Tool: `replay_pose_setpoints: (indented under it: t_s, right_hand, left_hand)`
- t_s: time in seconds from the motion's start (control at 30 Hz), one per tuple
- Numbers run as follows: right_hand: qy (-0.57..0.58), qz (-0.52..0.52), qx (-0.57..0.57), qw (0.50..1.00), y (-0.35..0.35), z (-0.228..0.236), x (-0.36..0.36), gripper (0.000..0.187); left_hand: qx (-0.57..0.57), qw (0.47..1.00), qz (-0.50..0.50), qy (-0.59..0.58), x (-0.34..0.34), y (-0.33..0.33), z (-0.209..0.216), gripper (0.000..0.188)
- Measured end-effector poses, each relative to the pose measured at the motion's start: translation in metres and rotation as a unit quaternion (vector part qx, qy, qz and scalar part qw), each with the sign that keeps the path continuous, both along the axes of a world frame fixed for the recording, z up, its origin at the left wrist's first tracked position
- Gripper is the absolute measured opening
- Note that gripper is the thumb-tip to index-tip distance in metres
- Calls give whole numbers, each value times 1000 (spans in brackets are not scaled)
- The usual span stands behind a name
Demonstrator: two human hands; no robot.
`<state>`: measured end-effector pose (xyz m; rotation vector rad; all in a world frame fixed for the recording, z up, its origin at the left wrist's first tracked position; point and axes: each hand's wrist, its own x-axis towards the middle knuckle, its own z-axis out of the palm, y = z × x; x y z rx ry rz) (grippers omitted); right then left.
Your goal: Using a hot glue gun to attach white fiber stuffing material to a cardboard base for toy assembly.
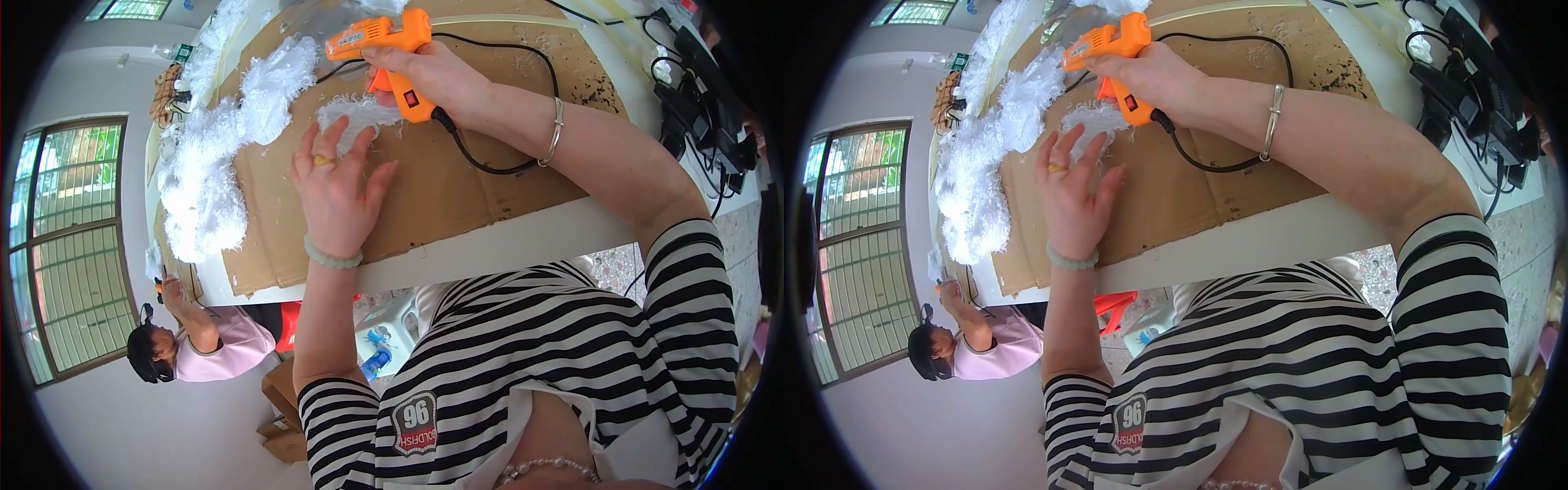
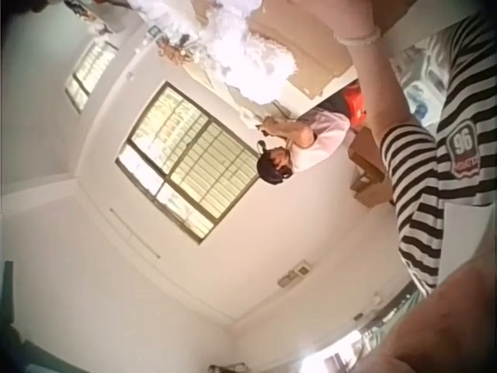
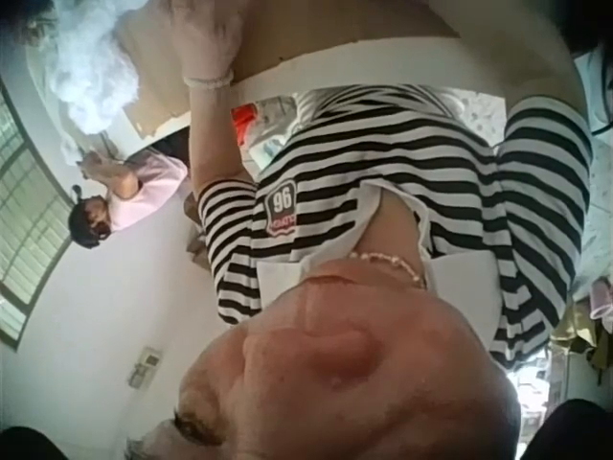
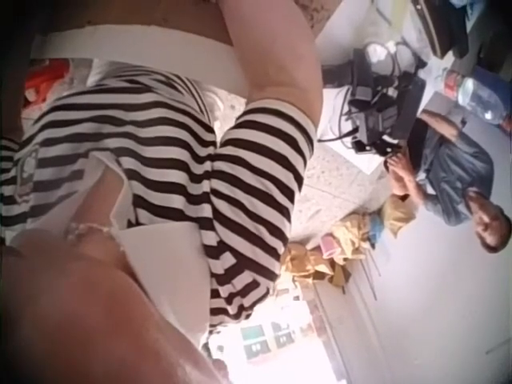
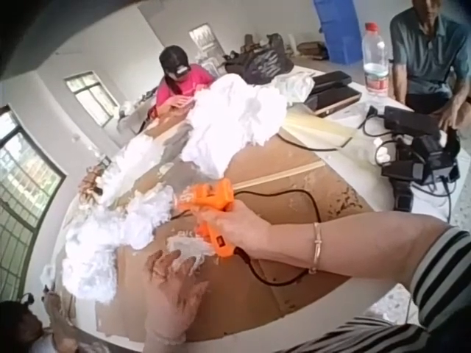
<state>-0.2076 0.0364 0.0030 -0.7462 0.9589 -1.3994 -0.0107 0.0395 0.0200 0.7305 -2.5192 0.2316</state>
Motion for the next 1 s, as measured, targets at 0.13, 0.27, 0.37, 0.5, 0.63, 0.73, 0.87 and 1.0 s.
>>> replay_pose_setpoints:
  t_s: [0.13,0.27,0.37,0.5,0.63,0.73,0.87,1.0]
  right_hand:
    - [-6,-2,-2,1000,0,0,3,30]
    - [-4,-12,-7,1000,1,-2,2,31]
    - [11,11,3,1000,1,0,-1,31]
    - [12,1,-13,1000,2,1,0,29]
    - [6,1,-8,1000,0,-2,3,28]
    - [10,0,-8,1000,0,-3,1,29]
    - [17,12,-6,1000,4,3,-2,31]
    - [16,2,-23,1000,3,3,2,32]
  left_hand:
    - [25,999,17,-13,10,-19,-12,32]
    - [226,948,55,219,33,-26,4,33]
    - [90,992,47,75,36,-10,1,35]
    - [9,996,48,-79,14,3,0,38]
    - [5,996,66,-55,29,-15,-10,39]
    - [33,998,45,16,35,-12,-5,37]
    - [5,999,27,-32,18,3,5,33]
    - [28,997,46,-61,19,-8,-10,29]
